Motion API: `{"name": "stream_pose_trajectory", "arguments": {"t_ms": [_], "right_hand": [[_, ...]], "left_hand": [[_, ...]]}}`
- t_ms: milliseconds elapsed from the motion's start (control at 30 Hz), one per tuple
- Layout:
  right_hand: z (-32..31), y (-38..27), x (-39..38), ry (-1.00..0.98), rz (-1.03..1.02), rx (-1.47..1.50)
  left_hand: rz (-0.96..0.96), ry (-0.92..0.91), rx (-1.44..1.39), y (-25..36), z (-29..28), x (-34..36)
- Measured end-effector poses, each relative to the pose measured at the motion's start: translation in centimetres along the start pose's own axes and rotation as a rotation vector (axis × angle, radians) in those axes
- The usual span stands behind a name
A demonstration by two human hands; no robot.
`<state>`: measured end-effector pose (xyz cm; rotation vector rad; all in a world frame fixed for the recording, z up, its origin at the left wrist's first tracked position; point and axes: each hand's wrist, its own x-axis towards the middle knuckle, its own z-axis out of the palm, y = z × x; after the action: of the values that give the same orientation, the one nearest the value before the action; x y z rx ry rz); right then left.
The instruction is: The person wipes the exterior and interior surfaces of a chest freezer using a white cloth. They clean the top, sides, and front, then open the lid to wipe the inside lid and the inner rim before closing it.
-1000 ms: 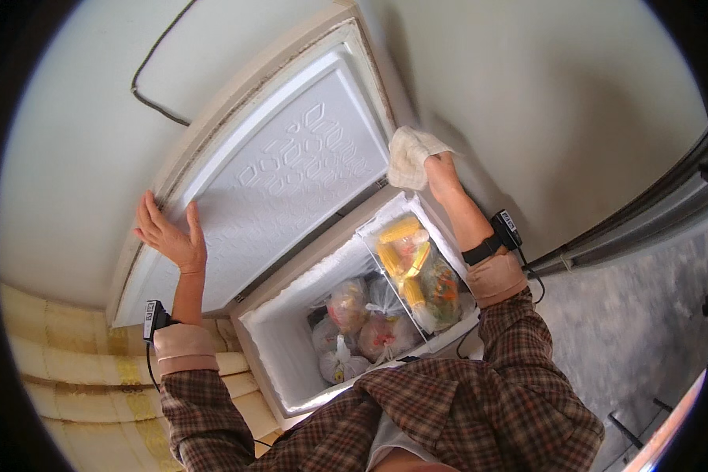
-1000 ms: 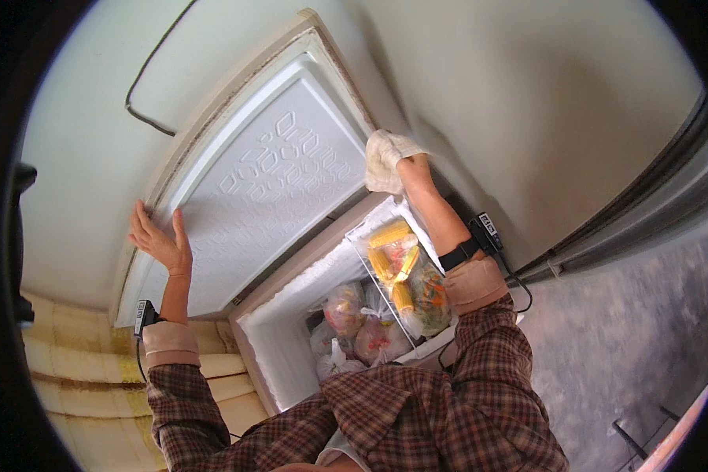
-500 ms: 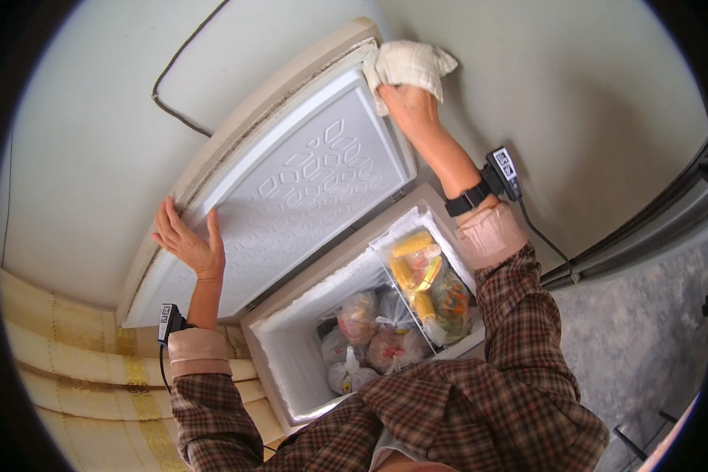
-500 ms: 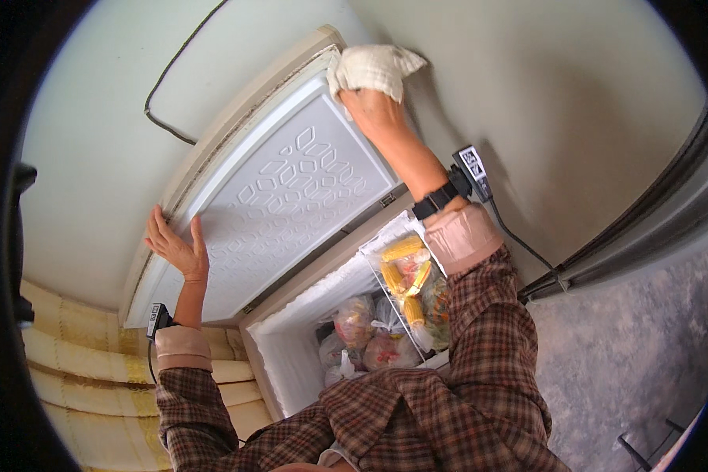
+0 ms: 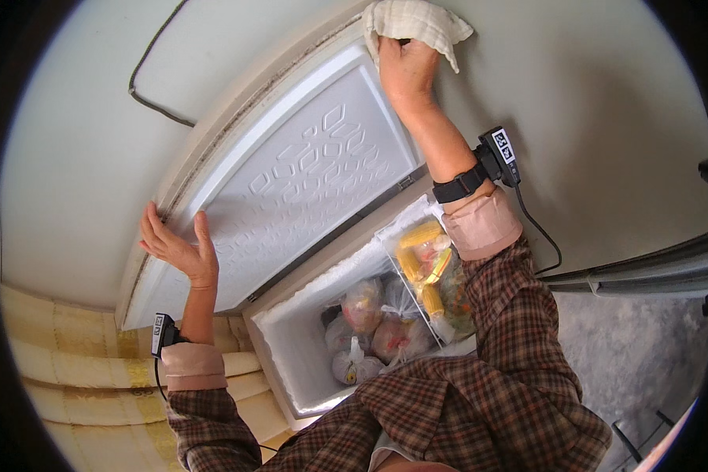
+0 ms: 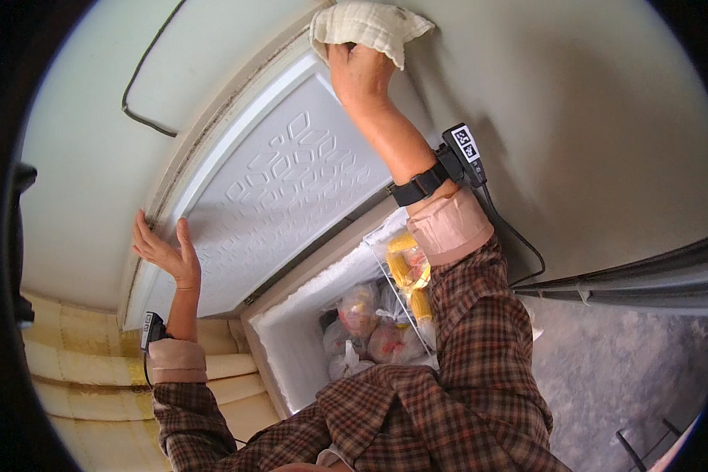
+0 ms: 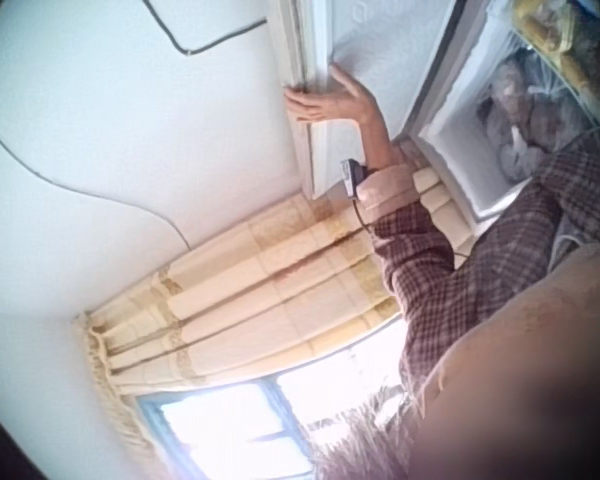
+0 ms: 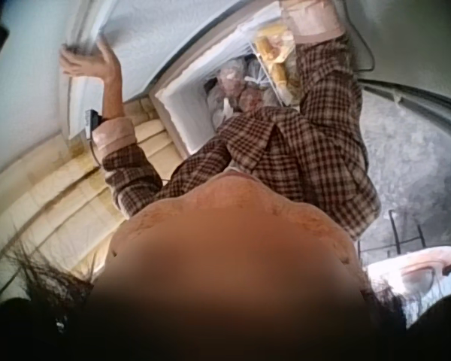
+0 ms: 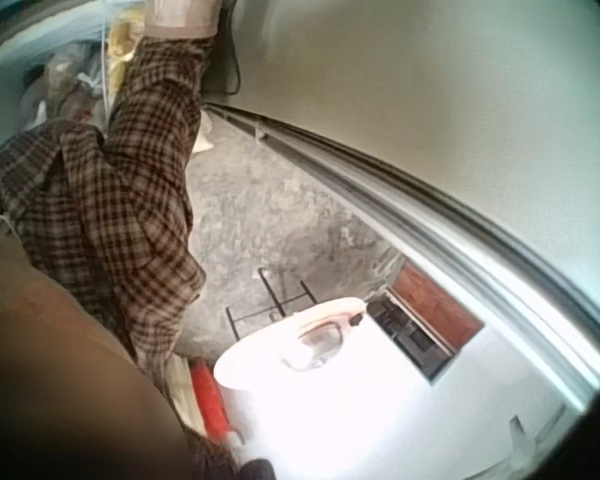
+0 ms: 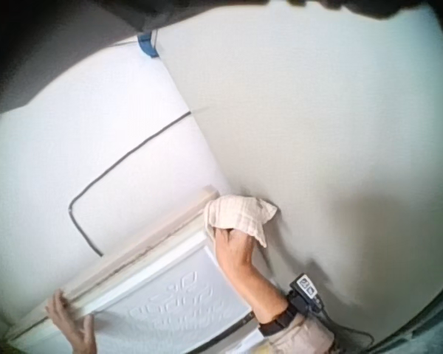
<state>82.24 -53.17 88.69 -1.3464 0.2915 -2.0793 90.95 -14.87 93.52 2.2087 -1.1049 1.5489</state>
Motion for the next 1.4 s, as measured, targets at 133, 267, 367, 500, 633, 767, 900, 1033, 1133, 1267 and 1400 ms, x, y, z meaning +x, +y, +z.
{"name": "stream_pose_trajectory", "arguments": {"t_ms": [133, 267, 367, 500, 633, 767, 900, 1033, 1133, 1267, 1400], "right_hand": [[0.6, 1.0, -0.5, 0.079, 0.092, 0.067], [-1.0, 1.7, -3.3, 0.098, 0.211, 0.148], [-2.3, 2.0, -5.4, 0.064, 0.320, 0.176], [-2.3, 1.6, -4.8, -0.020, 0.272, 0.023], [-1.3, 0.8, -1.9, -0.105, -0.028, -0.094], [-1.9, 1.3, -2.5, -0.217, 0.203, 0.021], [-3.2, 3.5, -5.8, -0.194, 0.312, 0.118], [-6.0, 4.5, -8.2, -0.301, 0.469, 0.106], [-6.1, 3.8, -7.0, -0.308, 0.416, 0.094], [-3.0, 1.9, -3.1, -0.286, 0.272, 0.071], [-2.2, 2.2, -2.2, -0.324, 0.209, 0.159]], "left_hand": [[-0.005, -0.026, -0.004, -0.1, -0.2, 0.0], [0.004, -0.016, -0.028, -0.2, -0.1, 0.1], [0.014, -0.004, -0.023, -0.2, -0.1, 0.1], [0.004, -0.022, -0.017, 0.0, -0.3, 0.1], [0.012, -0.021, -0.005, 0.0, -0.4, 0.1], [-0.009, -0.024, 0.013, -0.1, -0.2, -0.2], [0.011, -0.028, 0.003, -0.4, -0.1, -0.1], [0.017, -0.001, 0.043, -0.2, 0.0, -0.1], [-0.005, 0.001, 0.043, 0.1, 0.0, -0.1], [-0.002, -0.013, 0.045, 0.0, -0.1, -0.1], [-0.001, -0.017, 0.046, -0.2, -0.1, -0.2]]}}
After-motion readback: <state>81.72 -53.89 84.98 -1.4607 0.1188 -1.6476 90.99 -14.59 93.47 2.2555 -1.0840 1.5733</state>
